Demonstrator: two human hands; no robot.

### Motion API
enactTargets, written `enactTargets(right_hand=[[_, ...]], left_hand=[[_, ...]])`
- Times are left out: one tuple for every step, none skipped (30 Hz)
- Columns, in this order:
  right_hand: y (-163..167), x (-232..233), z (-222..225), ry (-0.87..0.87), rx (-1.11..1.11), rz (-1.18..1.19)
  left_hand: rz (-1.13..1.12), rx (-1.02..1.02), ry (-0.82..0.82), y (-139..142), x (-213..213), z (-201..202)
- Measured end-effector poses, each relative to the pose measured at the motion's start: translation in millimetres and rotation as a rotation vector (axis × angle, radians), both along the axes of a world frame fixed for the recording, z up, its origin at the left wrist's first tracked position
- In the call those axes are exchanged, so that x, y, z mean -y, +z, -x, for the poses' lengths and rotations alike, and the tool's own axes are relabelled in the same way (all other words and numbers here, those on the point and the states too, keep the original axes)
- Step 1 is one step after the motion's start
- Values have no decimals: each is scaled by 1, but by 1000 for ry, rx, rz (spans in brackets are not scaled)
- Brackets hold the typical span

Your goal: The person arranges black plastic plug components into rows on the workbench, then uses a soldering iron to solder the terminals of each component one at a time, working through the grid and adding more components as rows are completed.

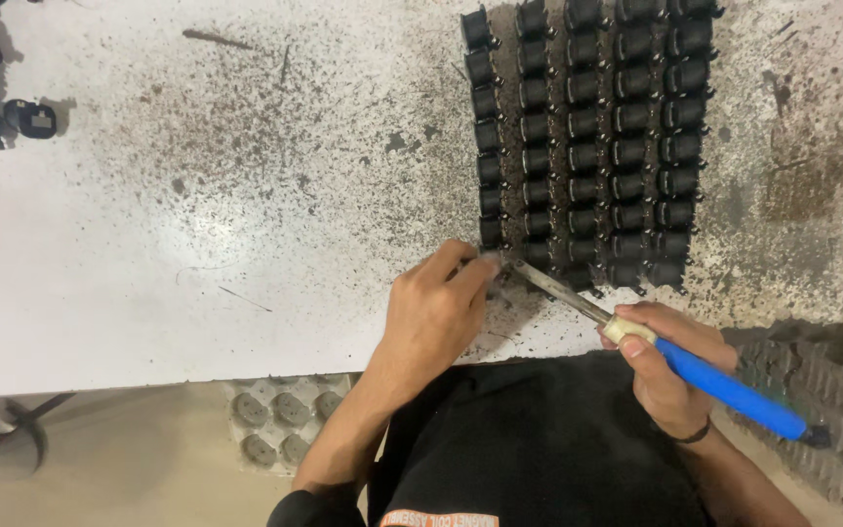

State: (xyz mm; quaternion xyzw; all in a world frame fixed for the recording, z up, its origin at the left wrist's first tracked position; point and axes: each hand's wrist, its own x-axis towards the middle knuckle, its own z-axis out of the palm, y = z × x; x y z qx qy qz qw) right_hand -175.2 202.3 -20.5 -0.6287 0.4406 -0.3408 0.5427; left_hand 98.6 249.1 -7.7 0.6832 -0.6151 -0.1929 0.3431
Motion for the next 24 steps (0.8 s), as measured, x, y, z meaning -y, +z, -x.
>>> enactTargets(right_hand=[[2, 1, 1, 21, -35, 37], [3, 2, 1, 41, -71, 71], [4, 2, 1, 14, -47, 66], [4, 2, 0, -15, -22, 62], [5, 2, 0, -43, 3, 58], [5, 2, -1, -19, -33, 99], [6, 2, -1, 5, -70, 140], [6, 1, -1, 27, -106, 182], [6, 1, -1, 5, -82, 180], [6, 1, -2, -13, -58, 178], [6, 2, -2, -28, -33, 176], [5, 2, -2, -5, -48, 202], [5, 2, -2, 18, -63, 228], [5, 3, -2, 40, -79, 253], [5, 3, -2, 21, -60, 240], [5, 3, -2, 2, -40, 226], [5, 4, -2, -15, -20, 211], [5, 4, -2, 11, -49, 242], [6, 4, -2, 36, -78, 275], [6, 5, -2, 57, -108, 307], [6, 6, -2, 38, -92, 284], [6, 6, -2, 21, -74, 262], [6, 7, -3, 6, -55, 240], [5, 7, -3, 19, -61, 252]], left_hand=[[17, -11, 4, -1, 1, 0], [32, -1, 6, -1, 0, 1], [46, 8, 8, -1, 0, 2], [60, 19, 9, -1, -1, 2], [52, 5, -1, 0, -1, 2], [43, -10, -8, 0, -2, 3], [34, -25, -16, 0, -3, 3], [13, -39, -13, 0, -3, 3], [-10, -53, -10, 0, -3, 2], [-34, -67, -4, 0, -4, 1], [-15, -71, -2, 0, -4, 0], [4, -74, 0, 0, -4, -1], [24, -78, 1, -1, -5, -1], [38, -81, 7, -1, -5, -2], [54, -84, 10, -2, -6, -3], [68, -86, 14, -2, -6, -3], [67, -73, 13, -3, -6, -2], [66, -59, 11, -3, -6, -2], [68, -44, 8, -3, -6, -1], [67, -33, 6, -3, -5, 0], [65, -22, 4, -3, -5, 1], [64, -10, 4, -3, -4, 1], [69, -1, 7, -3, -4, 1], [74, 10, 11, -2, -4, 1]])
